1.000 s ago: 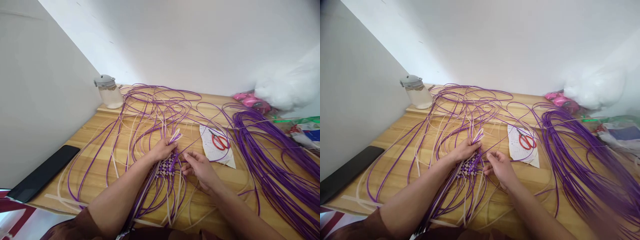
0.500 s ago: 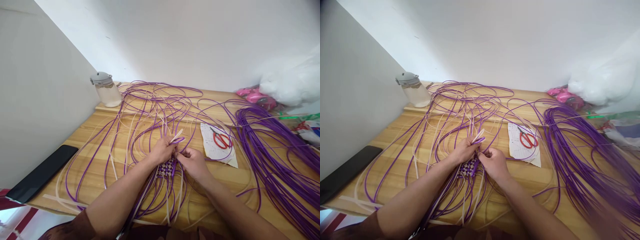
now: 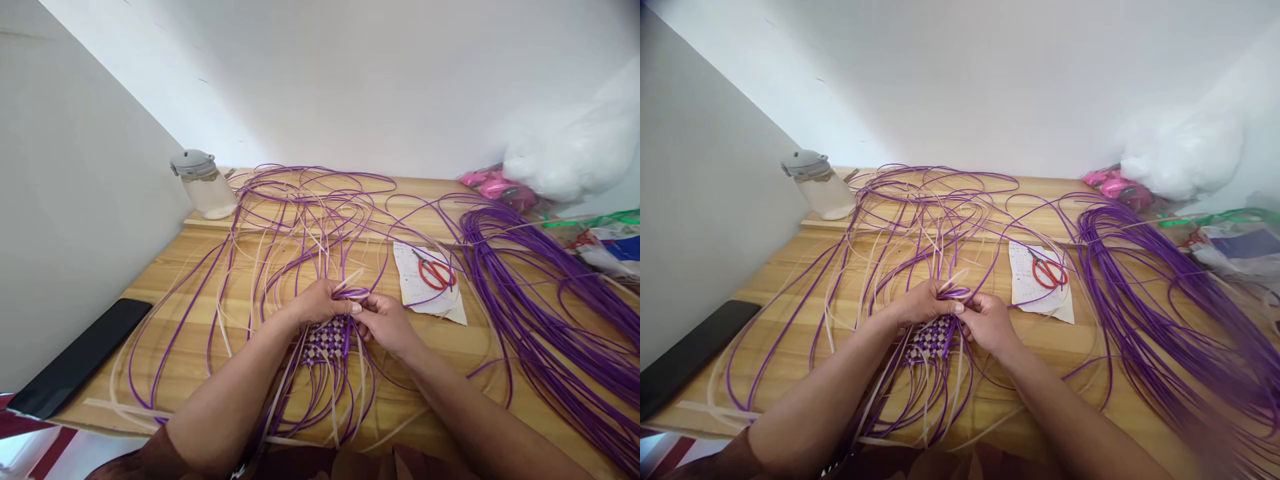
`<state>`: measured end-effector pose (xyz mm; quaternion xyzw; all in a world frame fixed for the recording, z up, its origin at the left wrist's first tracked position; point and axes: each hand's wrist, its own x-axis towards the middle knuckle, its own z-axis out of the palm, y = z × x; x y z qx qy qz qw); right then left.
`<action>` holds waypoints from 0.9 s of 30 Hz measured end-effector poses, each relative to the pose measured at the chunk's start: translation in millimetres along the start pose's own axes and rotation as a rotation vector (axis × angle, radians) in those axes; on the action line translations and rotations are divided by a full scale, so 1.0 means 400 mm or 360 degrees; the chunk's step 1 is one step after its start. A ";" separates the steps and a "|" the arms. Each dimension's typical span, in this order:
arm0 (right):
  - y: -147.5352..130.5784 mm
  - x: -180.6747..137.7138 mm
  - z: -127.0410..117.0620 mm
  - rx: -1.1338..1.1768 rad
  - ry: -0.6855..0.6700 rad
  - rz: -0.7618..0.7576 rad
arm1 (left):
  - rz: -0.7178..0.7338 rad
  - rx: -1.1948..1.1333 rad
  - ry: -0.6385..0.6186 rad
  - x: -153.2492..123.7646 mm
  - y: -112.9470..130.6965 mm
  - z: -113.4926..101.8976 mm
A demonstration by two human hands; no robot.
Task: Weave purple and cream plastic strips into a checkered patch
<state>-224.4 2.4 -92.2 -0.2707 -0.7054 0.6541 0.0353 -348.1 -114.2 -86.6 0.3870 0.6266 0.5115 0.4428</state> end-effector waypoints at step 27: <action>-0.012 0.047 -0.093 -0.0182 0.0405 -0.0018 | -0.0068 0.0148 0.0177 0.011 -0.010 0.003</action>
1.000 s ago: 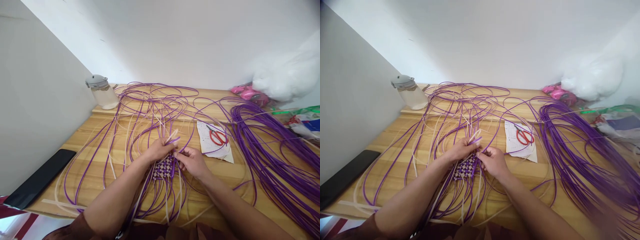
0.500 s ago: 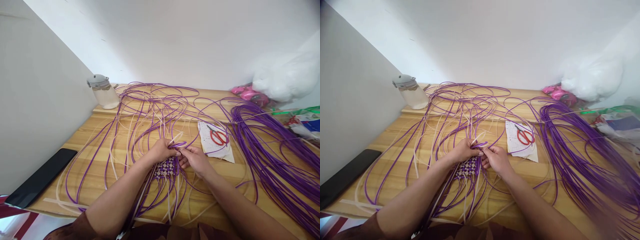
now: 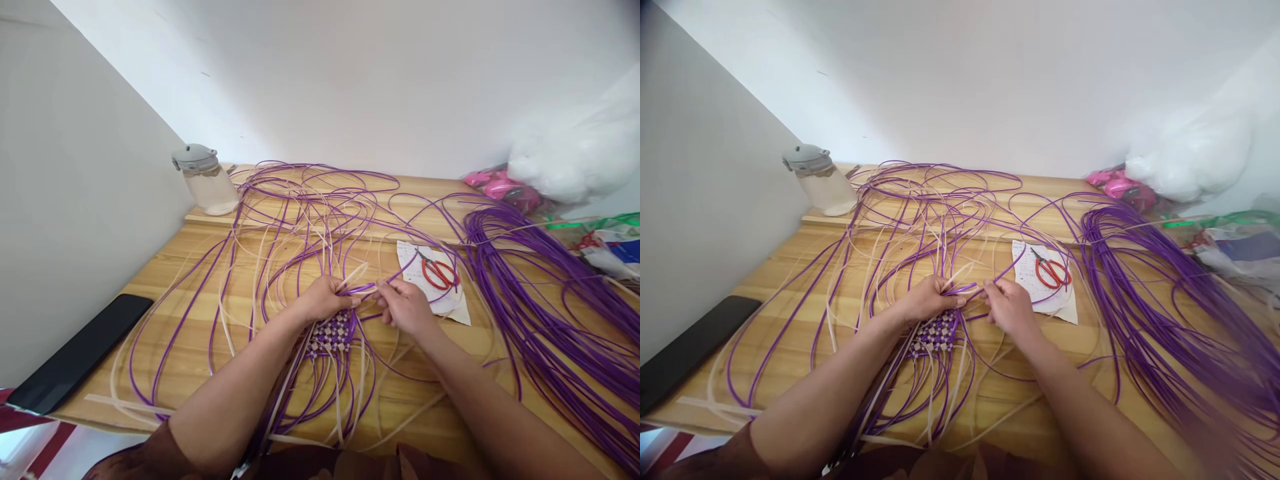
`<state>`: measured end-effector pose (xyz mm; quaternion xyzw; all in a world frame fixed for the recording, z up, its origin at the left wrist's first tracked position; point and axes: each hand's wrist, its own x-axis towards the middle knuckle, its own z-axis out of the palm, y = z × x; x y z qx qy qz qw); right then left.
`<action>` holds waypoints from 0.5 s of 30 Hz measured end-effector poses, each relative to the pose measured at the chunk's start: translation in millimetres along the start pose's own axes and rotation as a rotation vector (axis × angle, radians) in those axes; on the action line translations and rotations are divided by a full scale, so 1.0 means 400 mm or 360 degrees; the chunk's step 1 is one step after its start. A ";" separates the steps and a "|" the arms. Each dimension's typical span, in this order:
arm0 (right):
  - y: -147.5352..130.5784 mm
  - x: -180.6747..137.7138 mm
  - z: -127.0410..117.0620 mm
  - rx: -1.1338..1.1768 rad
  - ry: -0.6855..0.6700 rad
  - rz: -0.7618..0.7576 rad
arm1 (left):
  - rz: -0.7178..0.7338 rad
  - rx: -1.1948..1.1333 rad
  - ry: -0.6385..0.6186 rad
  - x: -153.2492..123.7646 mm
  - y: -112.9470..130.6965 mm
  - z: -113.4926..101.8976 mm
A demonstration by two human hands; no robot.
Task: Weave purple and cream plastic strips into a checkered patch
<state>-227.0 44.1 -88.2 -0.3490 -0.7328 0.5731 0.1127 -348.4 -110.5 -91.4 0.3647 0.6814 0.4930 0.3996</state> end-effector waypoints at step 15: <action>-0.027 -0.034 0.026 0.0214 -0.0453 0.0056 | 0.0002 -0.0113 -0.0075 0.003 -0.003 -0.013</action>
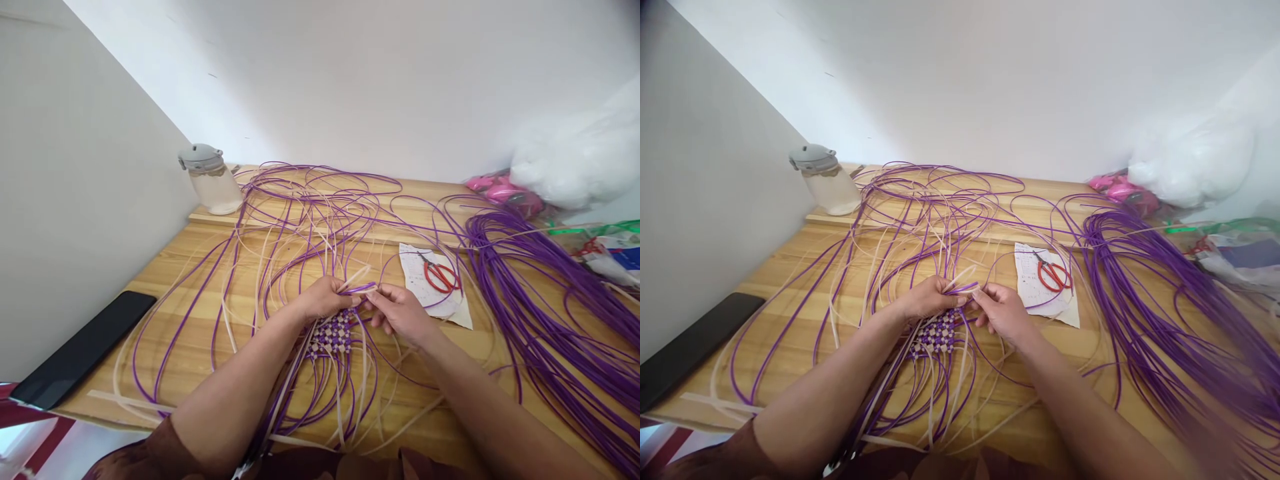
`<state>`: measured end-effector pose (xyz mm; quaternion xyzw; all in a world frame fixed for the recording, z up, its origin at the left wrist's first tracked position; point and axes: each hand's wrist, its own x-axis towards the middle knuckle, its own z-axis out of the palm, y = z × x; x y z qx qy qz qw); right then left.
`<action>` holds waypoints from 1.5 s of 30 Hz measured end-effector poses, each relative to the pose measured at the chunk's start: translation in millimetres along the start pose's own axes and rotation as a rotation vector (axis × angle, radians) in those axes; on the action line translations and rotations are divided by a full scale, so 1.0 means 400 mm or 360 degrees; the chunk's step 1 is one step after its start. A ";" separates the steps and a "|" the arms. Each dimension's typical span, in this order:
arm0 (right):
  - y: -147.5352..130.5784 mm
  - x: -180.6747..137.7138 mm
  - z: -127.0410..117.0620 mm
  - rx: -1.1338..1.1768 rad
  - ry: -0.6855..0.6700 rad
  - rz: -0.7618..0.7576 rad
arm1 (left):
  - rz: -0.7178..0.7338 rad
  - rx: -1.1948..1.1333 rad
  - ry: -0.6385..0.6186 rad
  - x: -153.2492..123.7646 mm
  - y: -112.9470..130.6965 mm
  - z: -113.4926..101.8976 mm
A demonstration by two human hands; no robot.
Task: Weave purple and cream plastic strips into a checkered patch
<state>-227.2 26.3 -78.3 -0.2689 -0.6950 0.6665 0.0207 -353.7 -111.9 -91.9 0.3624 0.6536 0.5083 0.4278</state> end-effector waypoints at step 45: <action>0.018 -0.014 0.054 0.0223 0.0130 -0.0056 | -0.0031 0.0040 0.0089 -0.011 0.020 0.002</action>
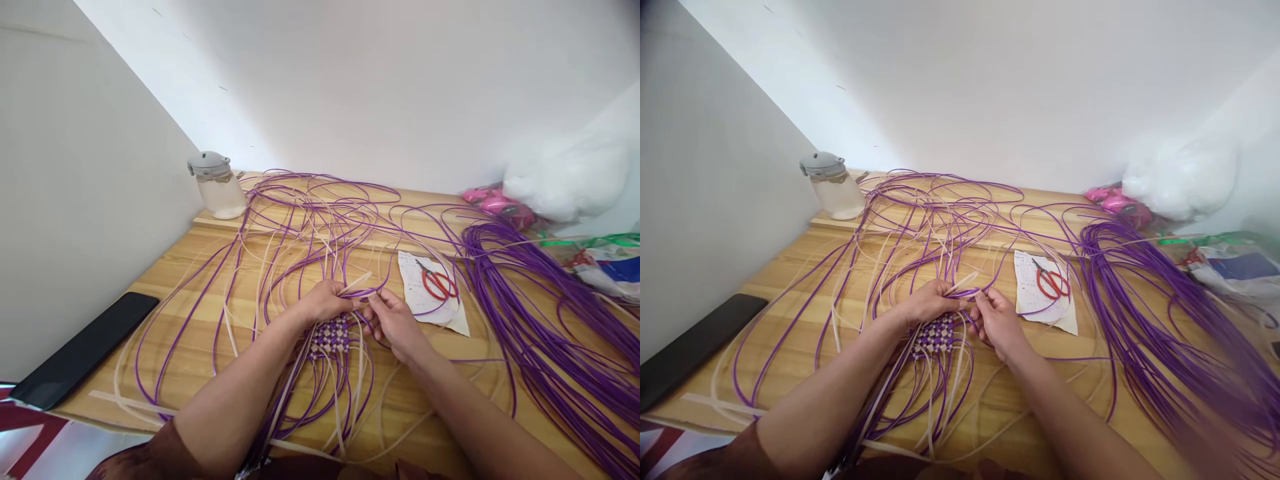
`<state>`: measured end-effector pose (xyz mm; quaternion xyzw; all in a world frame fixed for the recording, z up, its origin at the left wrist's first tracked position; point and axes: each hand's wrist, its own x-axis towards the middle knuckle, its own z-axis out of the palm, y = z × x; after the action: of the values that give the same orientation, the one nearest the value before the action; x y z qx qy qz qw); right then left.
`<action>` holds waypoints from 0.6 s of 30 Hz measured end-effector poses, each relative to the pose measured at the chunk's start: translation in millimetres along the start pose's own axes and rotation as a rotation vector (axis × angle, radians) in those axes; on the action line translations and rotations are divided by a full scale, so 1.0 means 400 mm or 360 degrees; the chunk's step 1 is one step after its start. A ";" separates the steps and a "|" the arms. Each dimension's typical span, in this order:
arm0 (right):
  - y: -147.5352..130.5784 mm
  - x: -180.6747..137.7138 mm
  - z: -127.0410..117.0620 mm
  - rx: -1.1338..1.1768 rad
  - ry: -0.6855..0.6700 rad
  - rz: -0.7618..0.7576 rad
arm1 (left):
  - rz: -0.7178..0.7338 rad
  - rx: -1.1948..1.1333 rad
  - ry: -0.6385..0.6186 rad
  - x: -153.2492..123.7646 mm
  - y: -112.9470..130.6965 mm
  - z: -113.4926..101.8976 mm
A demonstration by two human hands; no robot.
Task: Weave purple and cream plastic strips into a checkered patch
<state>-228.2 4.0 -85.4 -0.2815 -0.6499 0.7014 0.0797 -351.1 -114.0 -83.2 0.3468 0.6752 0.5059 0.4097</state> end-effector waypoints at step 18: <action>-0.001 -0.016 -0.029 -0.0727 -0.0277 -0.0094 | 0.0059 0.0311 0.0220 0.016 -0.019 -0.001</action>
<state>-217.2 11.2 -83.1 -0.2116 -0.8041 0.5552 -0.0219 -354.8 -110.3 -91.8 0.3618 0.7415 0.4678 0.3168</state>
